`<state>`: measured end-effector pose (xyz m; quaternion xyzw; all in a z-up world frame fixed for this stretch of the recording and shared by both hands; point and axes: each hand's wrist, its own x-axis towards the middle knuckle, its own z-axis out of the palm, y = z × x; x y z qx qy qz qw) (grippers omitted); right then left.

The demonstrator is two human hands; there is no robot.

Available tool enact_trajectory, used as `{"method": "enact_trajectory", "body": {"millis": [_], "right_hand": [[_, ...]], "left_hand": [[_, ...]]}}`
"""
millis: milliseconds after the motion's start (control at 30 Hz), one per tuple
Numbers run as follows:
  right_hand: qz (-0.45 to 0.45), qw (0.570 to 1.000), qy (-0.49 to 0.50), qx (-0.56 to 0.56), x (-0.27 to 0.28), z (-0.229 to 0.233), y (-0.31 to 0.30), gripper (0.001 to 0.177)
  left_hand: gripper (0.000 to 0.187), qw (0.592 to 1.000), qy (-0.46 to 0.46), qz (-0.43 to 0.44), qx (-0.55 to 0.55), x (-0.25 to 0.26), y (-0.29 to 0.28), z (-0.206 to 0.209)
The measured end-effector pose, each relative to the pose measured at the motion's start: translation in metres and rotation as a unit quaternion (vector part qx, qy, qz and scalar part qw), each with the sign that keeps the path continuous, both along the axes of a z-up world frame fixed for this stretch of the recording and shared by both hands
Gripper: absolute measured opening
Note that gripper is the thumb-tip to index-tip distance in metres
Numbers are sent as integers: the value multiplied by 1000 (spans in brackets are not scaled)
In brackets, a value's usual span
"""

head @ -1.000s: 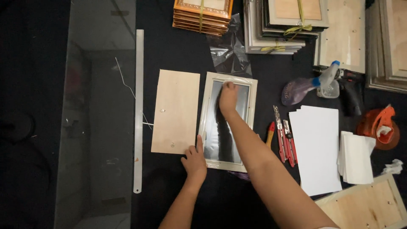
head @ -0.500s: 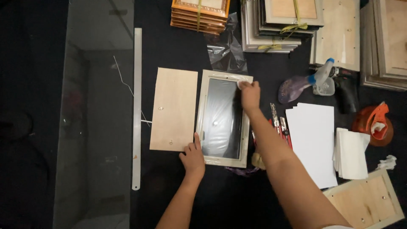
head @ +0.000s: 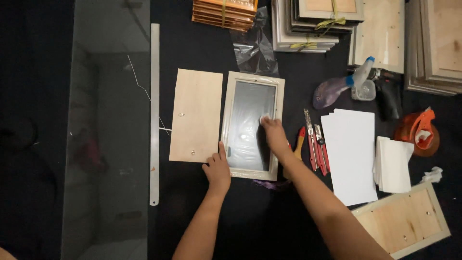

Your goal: Cleaning a glass pane for a frame and cutting a paper backing to size using a ruler and utility knife.

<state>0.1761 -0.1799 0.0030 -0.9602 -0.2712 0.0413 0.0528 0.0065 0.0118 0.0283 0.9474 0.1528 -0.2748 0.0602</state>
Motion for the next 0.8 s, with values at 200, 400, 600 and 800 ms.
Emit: {"method": "enact_trajectory", "body": {"millis": [200, 400, 600, 800], "right_hand": [[-51, 989, 141, -9, -115, -40, -31, 45], [76, 991, 106, -6, -140, 14, -25, 43], [36, 999, -4, 12, 1, -16, -10, 37], [-158, 967, 34, 196, 108, -44, 22, 22]], "left_hand": [[130, 1000, 7, 2, -16, 2, 4, -6], [125, 997, 44, 18, -58, 6, 5, 8], [120, 996, 66, 16, -55, 9, 3, 21], [120, 996, 65, 18, -53, 10, 4, 21]]}}
